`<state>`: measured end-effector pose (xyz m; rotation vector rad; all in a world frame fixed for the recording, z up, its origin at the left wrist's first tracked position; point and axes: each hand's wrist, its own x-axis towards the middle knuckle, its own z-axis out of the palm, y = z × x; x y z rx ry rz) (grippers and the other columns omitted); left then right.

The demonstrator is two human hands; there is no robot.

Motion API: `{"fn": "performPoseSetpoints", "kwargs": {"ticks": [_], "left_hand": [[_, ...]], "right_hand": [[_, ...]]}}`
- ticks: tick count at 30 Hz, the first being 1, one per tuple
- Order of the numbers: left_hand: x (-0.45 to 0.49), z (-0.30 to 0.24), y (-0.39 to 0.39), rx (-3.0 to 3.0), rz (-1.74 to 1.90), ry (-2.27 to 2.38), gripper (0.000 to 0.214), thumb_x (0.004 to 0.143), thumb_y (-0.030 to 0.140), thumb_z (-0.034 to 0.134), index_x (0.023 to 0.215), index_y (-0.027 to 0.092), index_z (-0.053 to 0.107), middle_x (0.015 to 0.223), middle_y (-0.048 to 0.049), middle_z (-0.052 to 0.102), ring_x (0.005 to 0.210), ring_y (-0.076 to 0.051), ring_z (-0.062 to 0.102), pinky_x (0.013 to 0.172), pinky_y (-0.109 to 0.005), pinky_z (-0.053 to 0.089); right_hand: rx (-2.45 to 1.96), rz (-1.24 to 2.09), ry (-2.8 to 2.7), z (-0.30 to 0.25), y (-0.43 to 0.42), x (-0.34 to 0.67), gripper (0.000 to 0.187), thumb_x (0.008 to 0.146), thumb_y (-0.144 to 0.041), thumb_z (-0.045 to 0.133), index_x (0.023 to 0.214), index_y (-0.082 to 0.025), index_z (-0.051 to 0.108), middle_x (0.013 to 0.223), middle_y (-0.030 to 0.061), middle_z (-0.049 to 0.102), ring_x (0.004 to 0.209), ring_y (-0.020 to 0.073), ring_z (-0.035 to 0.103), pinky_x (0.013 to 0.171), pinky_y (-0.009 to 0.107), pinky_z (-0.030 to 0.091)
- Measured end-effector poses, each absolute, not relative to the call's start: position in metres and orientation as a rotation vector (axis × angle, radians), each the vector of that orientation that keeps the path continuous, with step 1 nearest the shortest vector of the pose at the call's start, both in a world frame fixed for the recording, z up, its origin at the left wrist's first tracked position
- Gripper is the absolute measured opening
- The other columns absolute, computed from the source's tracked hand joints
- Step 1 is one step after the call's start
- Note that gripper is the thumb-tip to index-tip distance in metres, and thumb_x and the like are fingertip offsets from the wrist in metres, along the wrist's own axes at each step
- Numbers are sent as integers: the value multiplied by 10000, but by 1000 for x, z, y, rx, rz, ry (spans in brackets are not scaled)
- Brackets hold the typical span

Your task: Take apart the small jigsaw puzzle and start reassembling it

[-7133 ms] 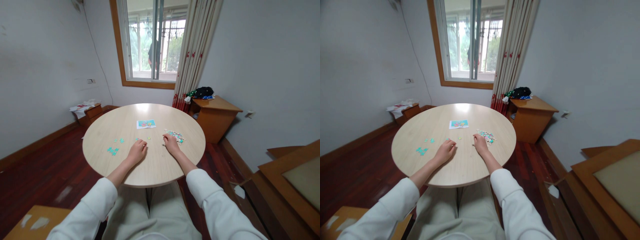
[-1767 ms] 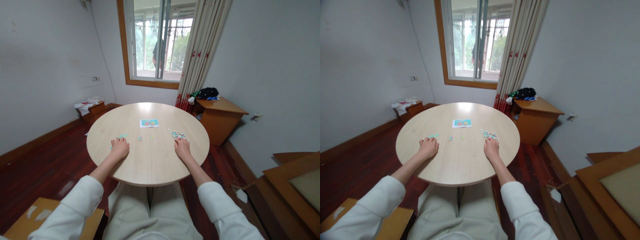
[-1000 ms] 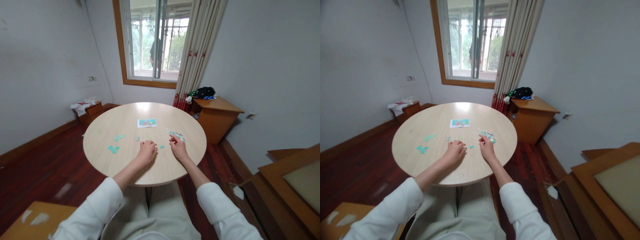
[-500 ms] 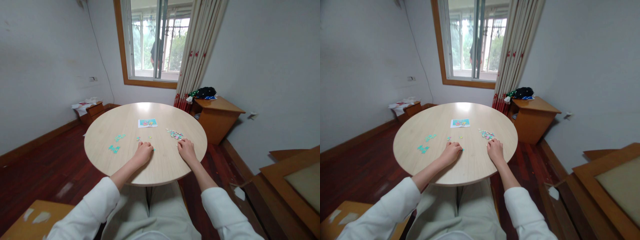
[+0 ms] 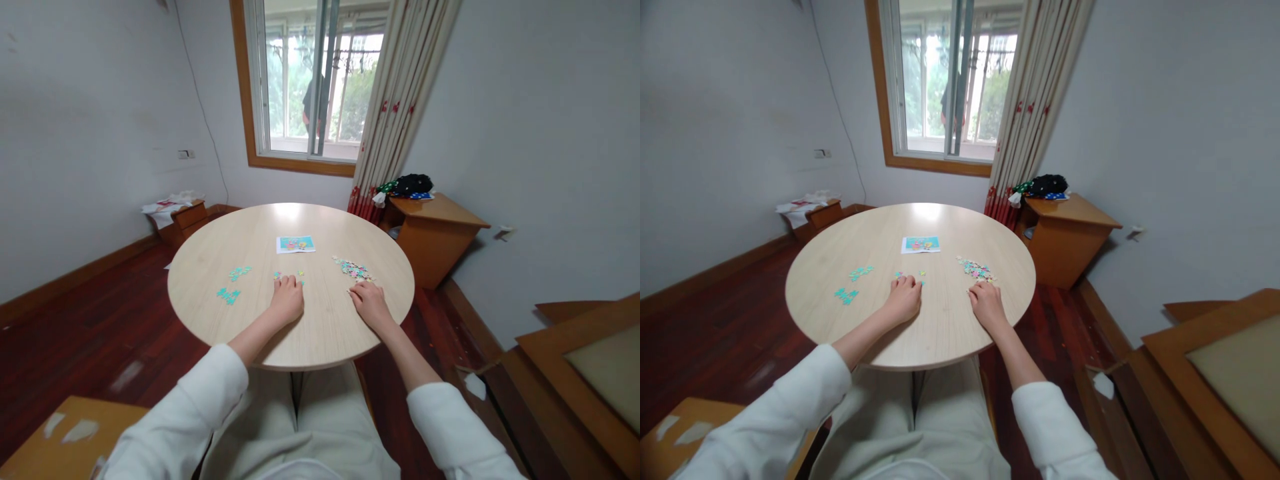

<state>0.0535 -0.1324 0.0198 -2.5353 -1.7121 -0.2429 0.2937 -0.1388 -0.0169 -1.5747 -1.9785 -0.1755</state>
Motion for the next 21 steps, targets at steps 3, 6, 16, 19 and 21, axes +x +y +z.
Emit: {"fn": "performPoseSetpoints", "kwargs": {"ticks": [3, 6, 16, 19, 21], "left_hand": [[65, 20, -118, -2478, -249, -1770, 343, 837, 135, 370, 1112, 81, 567, 1129, -212, 531, 1060, -317, 460, 915, -472, 292], [70, 21, -113, -2467, -278, -1775, 350, 835, 120, 362, 1124, 73, 555, 1116, -212, 526, 1055, -314, 462, 911, -471, 293], [79, 22, -138, -2669, -381, -1590, 277, 837, 112, 370, 953, 132, 621, 1066, -167, 550, 1037, -284, 461, 864, -431, 312], [89, 24, -146, -2761, -381, -1441, 272, 853, 127, 359, 954, 150, 611, 1083, -141, 567, 1029, -265, 466, 874, -427, 314], [98, 25, -151, -2822, -373, -1346, 288, 885, 169, 328, 1012, 162, 586, 1131, -128, 569, 1034, -262, 466, 880, -437, 317]], "right_hand": [[-1553, -177, -1983, -14, -139, 293, 157, 855, -173, 522, 810, -176, 672, 884, 78, 665, 870, 202, 561, 767, 322, 326], [-1508, -136, -1995, -12, -139, 292, 156, 857, -191, 524, 790, -168, 664, 854, 80, 666, 862, 209, 564, 777, 329, 343], [-1437, 191, -1924, -6, -129, 283, 82, 779, -236, 603, 750, -190, 664, 717, 34, 654, 696, 170, 566, 677, 289, 417], [-1406, 142, -1911, -6, -129, 283, 102, 779, -241, 587, 732, -186, 658, 715, 42, 650, 705, 179, 561, 692, 303, 421], [-1386, 112, -1838, -6, -130, 285, 147, 801, -252, 542, 751, -182, 661, 745, 56, 660, 715, 184, 565, 705, 311, 426]]}}
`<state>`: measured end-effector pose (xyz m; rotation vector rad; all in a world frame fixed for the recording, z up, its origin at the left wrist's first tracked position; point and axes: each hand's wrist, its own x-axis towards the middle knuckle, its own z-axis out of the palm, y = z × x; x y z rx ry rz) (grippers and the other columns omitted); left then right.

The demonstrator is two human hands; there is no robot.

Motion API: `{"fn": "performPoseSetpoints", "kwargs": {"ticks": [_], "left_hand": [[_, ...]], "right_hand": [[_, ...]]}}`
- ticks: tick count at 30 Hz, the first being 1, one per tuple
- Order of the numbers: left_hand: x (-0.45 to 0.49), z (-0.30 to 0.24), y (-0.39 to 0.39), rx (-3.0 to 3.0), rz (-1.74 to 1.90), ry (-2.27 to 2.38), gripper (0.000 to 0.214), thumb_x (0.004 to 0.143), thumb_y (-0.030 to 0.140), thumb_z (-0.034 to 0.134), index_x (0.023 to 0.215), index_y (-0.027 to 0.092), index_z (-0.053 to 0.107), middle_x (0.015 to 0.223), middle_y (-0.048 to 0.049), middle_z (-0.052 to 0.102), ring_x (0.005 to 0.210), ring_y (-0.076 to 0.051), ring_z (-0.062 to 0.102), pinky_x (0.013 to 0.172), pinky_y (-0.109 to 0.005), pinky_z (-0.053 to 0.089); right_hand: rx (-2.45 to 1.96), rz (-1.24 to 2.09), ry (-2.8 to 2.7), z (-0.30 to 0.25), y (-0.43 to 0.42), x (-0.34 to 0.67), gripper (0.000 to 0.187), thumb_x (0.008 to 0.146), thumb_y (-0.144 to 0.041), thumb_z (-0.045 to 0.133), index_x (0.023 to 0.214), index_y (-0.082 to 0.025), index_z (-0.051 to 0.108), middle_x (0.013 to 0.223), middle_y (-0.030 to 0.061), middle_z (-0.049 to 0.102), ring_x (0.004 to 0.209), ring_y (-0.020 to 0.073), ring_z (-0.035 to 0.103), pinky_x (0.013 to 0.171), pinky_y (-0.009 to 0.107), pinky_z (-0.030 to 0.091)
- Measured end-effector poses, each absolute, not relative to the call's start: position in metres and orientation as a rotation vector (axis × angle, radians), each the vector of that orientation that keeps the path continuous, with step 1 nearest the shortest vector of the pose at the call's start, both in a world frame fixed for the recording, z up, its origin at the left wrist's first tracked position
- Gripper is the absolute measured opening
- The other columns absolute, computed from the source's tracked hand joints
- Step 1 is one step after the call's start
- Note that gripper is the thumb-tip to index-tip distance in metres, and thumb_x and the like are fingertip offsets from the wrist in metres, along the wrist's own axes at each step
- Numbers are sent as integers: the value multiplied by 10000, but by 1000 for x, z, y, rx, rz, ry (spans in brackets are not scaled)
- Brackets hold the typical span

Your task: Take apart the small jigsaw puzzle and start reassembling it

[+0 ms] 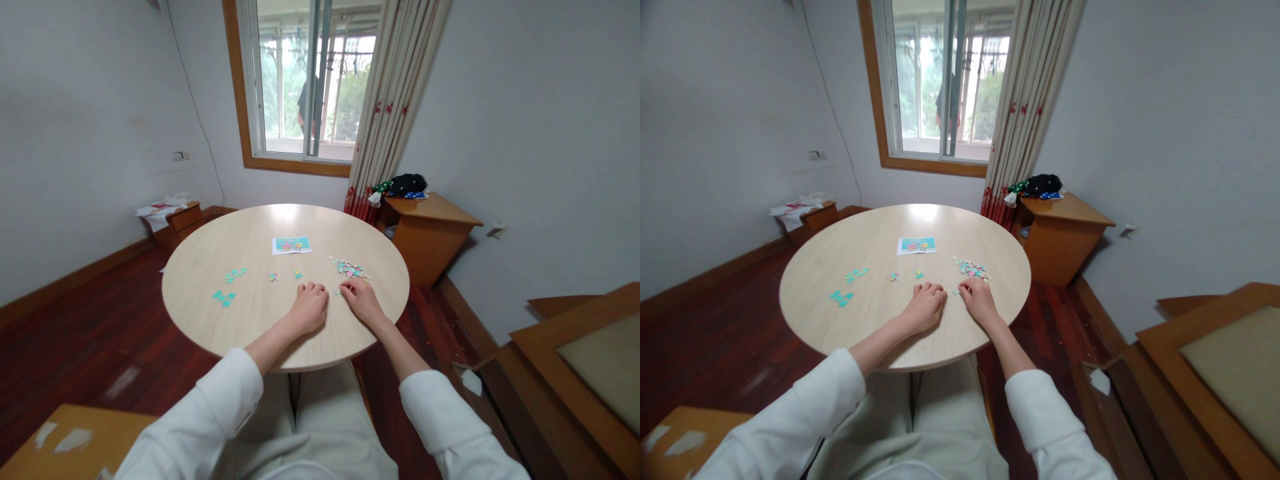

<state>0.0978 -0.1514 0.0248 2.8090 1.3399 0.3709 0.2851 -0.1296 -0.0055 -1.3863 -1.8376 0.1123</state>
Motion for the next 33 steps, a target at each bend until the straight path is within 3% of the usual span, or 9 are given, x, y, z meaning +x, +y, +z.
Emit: {"fn": "performPoseSetpoints", "kwargs": {"ticks": [6, 12, 18, 24, 33], "left_hand": [[116, 21, -158, 2843, 323, 1216, 353, 921, 289, 310, 1222, 195, 470, 1319, -113, 499, 1096, -279, 454, 924, -481, 299], [90, 20, -167, 2837, 364, 1254, 291, 911, 222, 315, 1082, 181, 547, 1185, -124, 584, 1074, -264, 484, 958, -500, 261], [49, 20, -179, 2764, 424, 1319, 314, 923, 230, 306, 1158, 212, 514, 1159, -98, 593, 1081, -239, 492, 970, -498, 254], [42, 23, -179, 2763, 351, 1422, 300, 908, 216, 331, 1100, 200, 561, 1173, -122, 580, 1110, -268, 473, 962, -512, 266], [21, 19, -167, 2713, 416, 1449, 290, 864, 119, 342, 1012, 184, 582, 1191, -123, 606, 1102, -245, 528, 1009, -514, 233]], "right_hand": [[-1526, 8, -1523, -13, -130, 299, 248, 820, -230, 445, 872, -145, 671, 836, 101, 665, 731, 201, 565, 732, 333, 443], [-1680, -111, -1693, -27, -131, 306, 193, 786, -212, 533, 897, -162, 682, 873, 104, 632, 831, 225, 545, 801, 356, 420], [-1698, -156, -1807, -25, -136, 301, 165, 831, -228, 539, 823, -196, 701, 888, 92, 628, 858, 219, 538, 784, 344, 380], [-1517, 28, -1951, -20, -138, 297, 132, 829, -251, 569, 806, -178, 676, 834, 68, 633, 844, 199, 565, 779, 331, 415], [-1453, -19, -1988, -15, -138, 291, 199, 859, -196, 453, 768, -170, 628, 808, 90, 632, 803, 198, 561, 774, 321, 432]]}}
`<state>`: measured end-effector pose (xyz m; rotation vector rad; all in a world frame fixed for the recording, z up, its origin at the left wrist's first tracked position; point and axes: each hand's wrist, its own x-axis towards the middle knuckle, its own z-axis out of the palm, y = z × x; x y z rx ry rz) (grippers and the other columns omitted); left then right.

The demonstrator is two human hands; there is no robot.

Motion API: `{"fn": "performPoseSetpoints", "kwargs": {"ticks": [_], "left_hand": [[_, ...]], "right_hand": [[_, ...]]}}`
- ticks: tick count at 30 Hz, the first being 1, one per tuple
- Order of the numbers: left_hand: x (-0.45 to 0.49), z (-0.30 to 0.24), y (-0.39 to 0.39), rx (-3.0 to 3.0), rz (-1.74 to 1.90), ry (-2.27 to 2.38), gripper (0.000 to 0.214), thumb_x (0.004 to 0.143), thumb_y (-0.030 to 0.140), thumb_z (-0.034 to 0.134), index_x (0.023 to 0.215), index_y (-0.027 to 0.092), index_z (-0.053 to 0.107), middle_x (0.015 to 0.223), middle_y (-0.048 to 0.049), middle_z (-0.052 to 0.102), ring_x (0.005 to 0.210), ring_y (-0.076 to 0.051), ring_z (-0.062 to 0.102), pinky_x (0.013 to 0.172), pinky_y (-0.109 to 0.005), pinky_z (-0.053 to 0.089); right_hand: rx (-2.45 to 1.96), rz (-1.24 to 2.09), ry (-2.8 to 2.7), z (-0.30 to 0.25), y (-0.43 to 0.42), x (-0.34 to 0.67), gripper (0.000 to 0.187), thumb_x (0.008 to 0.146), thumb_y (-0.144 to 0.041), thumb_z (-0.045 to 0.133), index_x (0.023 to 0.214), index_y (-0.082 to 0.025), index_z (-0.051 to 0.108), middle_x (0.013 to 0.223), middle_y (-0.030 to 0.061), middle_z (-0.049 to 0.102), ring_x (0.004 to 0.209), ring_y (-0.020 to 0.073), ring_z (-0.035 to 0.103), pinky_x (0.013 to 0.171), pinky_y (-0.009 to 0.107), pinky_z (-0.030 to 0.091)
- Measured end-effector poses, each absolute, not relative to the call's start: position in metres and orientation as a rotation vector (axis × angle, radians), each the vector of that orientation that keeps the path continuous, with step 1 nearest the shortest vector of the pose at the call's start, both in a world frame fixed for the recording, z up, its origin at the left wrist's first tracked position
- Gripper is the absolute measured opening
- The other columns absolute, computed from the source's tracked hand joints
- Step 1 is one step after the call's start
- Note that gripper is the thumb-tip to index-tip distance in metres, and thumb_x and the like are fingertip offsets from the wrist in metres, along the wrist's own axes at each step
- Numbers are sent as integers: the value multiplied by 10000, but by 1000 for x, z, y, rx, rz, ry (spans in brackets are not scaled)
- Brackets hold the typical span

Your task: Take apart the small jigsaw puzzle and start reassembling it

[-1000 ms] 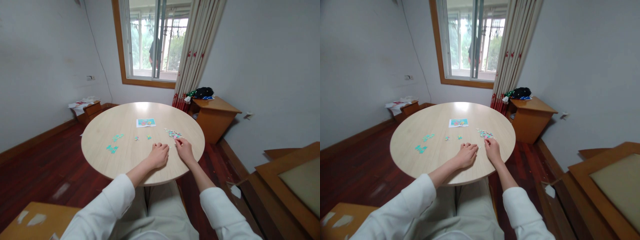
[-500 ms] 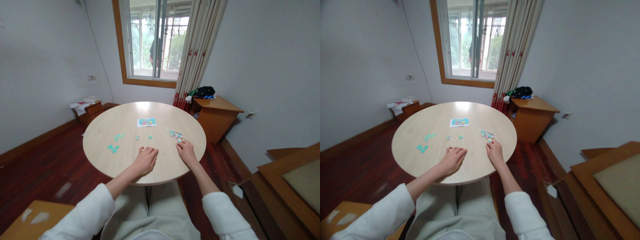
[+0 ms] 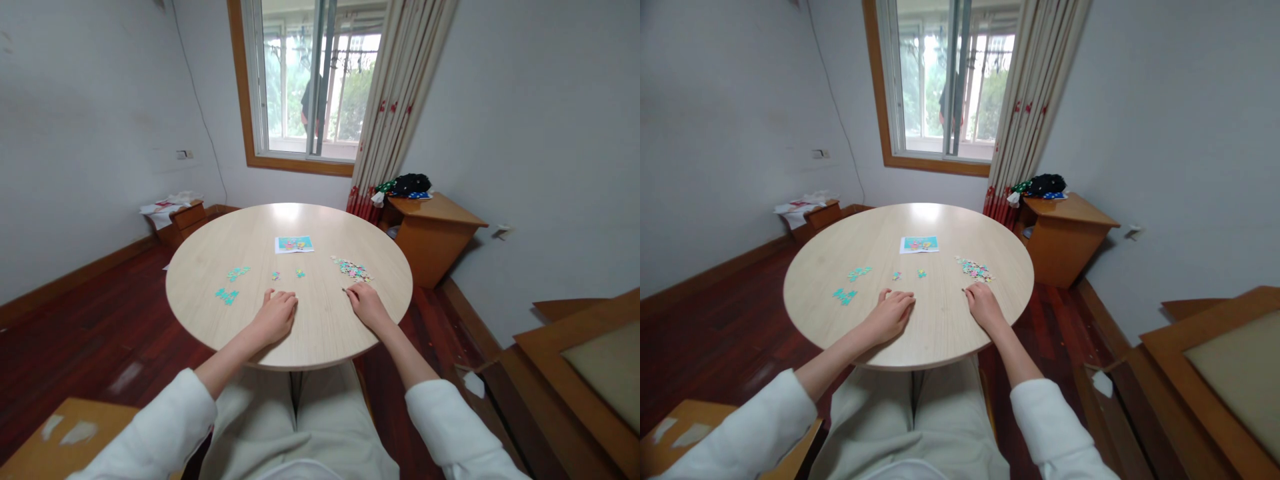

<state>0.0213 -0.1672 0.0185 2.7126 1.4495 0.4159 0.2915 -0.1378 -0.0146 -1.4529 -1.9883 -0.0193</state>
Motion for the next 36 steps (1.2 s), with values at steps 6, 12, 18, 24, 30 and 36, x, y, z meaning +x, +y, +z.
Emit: {"fn": "performPoseSetpoints", "kwargs": {"ticks": [6, 12, 18, 24, 30, 36], "left_hand": [[9, 17, -158, 2667, 473, 1463, 298, 799, 67, 377, 984, 191, 575, 1102, -101, 660, 1089, -221, 558, 1046, -491, 209], [23, 16, -157, 2656, 490, 1354, 312, 761, 75, 411, 1000, 190, 575, 1072, -93, 669, 1084, -207, 563, 1079, -481, 194], [38, 11, -155, 2668, 528, 1266, 339, 769, 59, 390, 1009, 204, 581, 1085, -75, 664, 1078, -193, 568, 1061, -448, 280], [30, -1, -150, 2568, 677, 1231, 403, 772, 53, 397, 1094, 205, 587, 1242, -78, 602, 1166, -176, 526, 1006, -346, 407], [30, -1, -151, 2524, 767, 1304, 359, 795, 78, 399, 1064, 157, 623, 1187, -104, 625, 1112, -194, 555, 997, -349, 408], [31, 5, -154, 2525, 773, 1424, 340, 812, 92, 387, 1026, 180, 636, 1115, -80, 655, 1062, -196, 568, 975, -381, 372]], "right_hand": [[-1574, 107, -1929, -6, -133, 285, 187, 820, -221, 466, 690, -178, 593, 704, 43, 615, 664, 158, 529, 635, 261, 382], [-1647, 379, -2038, 5, -128, 283, 198, 817, -233, 471, 672, -185, 598, 741, 19, 637, 688, 141, 543, 612, 230, 350], [-1672, 337, -2097, 8, -129, 279, 171, 786, -269, 530, 643, -187, 575, 697, 12, 619, 633, 133, 514, 576, 229, 328], [-1570, 299, -1821, 0, -131, 283, 218, 808, -298, 477, 643, -182, 562, 625, 2, 581, 609, 138, 511, 583, 237, 356], [-1547, 332, -1822, -2, -140, 275, 192, 795, -279, 546, 905, -166, 656, 668, 2, 611, 632, 145, 545, 634, 256, 400], [-1566, 175, -2034, 0, -147, 257, 156, 819, -202, 576, 901, -227, 705, 861, 40, 653, 822, 173, 584, 779, 310, 411]]}}
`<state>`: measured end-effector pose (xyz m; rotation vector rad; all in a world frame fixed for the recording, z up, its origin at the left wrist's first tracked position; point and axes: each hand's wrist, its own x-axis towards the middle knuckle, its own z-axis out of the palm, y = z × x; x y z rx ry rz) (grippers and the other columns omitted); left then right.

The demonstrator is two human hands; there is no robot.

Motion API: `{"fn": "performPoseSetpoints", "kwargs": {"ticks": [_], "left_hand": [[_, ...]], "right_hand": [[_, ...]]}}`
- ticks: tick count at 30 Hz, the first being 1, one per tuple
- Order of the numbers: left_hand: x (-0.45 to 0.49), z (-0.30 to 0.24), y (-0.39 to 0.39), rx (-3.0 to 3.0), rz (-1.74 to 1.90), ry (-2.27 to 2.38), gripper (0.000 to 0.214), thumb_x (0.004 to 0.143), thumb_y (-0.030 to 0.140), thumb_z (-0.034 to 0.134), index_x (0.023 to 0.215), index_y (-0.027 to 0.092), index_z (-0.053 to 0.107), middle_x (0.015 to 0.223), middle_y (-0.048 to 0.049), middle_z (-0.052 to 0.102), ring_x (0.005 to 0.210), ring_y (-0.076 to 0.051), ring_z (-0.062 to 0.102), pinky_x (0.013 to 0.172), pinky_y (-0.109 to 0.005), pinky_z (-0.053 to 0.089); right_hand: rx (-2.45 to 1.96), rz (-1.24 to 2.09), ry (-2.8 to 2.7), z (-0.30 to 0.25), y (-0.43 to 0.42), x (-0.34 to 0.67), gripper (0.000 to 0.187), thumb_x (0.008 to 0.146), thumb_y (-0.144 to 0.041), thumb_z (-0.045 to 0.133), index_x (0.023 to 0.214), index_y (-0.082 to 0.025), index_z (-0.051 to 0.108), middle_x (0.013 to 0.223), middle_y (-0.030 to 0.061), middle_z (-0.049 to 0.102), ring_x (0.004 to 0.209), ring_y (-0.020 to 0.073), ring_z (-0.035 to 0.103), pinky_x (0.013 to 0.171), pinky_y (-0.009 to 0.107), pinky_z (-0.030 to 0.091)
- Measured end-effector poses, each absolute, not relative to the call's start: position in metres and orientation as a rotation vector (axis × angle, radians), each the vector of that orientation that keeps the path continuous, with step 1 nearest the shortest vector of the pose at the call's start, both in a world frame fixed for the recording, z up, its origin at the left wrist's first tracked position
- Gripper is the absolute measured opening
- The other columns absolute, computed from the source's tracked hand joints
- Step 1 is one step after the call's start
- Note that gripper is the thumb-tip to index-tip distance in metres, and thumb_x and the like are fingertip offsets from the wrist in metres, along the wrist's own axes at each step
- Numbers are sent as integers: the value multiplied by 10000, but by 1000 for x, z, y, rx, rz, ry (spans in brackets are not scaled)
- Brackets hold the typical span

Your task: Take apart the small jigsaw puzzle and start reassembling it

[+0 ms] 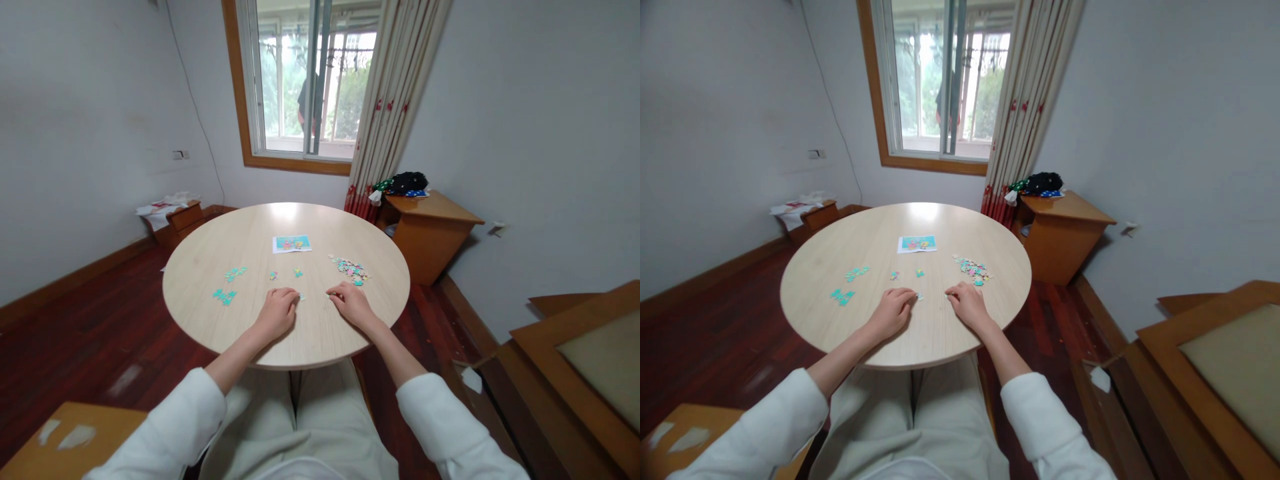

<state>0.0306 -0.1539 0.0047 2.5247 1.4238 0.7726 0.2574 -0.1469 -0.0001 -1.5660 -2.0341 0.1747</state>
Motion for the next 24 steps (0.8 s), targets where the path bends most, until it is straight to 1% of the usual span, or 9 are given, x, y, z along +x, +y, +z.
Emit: {"fn": "performPoseSetpoints", "kwargs": {"ticks": [3, 5, 7, 10, 14, 18, 21, 24], "left_hand": [[30, 6, -155, 2492, 802, 1448, 310, 815, 91, 394, 987, 174, 638, 1080, -78, 663, 1037, -191, 572, 954, -370, 371], [29, 7, -155, 2475, 829, 1450, 289, 814, 89, 401, 961, 172, 636, 1046, -76, 669, 1008, -186, 577, 935, -361, 376], [29, 7, -155, 2473, 855, 1447, 267, 817, 95, 407, 936, 167, 635, 1011, -76, 672, 978, -186, 581, 913, -360, 380], [30, 7, -157, 2519, 859, 1407, 253, 810, 97, 415, 920, 156, 635, 986, -84, 669, 964, -196, 579, 893, -374, 372], [36, 8, -167, 2636, 790, 1279, 290, 784, 86, 427, 974, 169, 631, 1027, -84, 667, 997, -209, 559, 912, -410, 326], [42, 10, -183, 2724, 674, 1146, 304, 815, 111, 411, 1031, 177, 616, 1074, -88, 659, 1000, -216, 543, 895, -419, 305], [43, 13, -192, 2745, 601, 1127, 293, 833, 126, 402, 1025, 182, 616, 1069, -95, 657, 985, -219, 537, 881, -419, 299], [39, 15, -197, 2778, 564, 1161, 292, 838, 126, 401, 1024, 178, 619, 1047, -100, 658, 970, -225, 535, 884, -433, 287]], "right_hand": [[-1506, 201, -2058, -2, -144, 255, 212, 818, -108, 539, 856, -228, 710, 915, 41, 663, 876, 167, 593, 816, 306, 422], [-1451, 215, -2070, -6, -143, 256, 250, 810, -63, 513, 859, -213, 706, 933, 47, 673, 894, 167, 597, 839, 311, 430], [-1392, 209, -2078, -10, -143, 257, 265, 812, -52, 493, 891, -197, 701, 959, 62, 677, 920, 177, 597, 859, 325, 434], [-1312, 195, -2075, -12, -149, 256, 232, 822, -83, 502, 908, -183, 692, 976, 84, 676, 942, 194, 591, 865, 343, 441], [-1206, 309, -2087, -4, -164, 247, 142, 805, -106, 545, 815, -181, 665, 873, 62, 673, 862, 177, 591, 820, 322, 450], [-1201, 500, -2058, 7, -180, 232, 53, 770, -137, 594, 765, -187, 609, 750, 7, 625, 742, 141, 561, 717, 271, 438], [-1216, 652, -2002, 10, -185, 224, 41, 754, -167, 608, 756, -186, 571, 705, -23, 589, 681, 120, 531, 664, 248, 418], [-1202, 767, -1947, 10, -185, 222, 84, 740, -203, 622, 788, -183, 556, 737, -26, 591, 677, 113, 524, 656, 243, 412]]}}
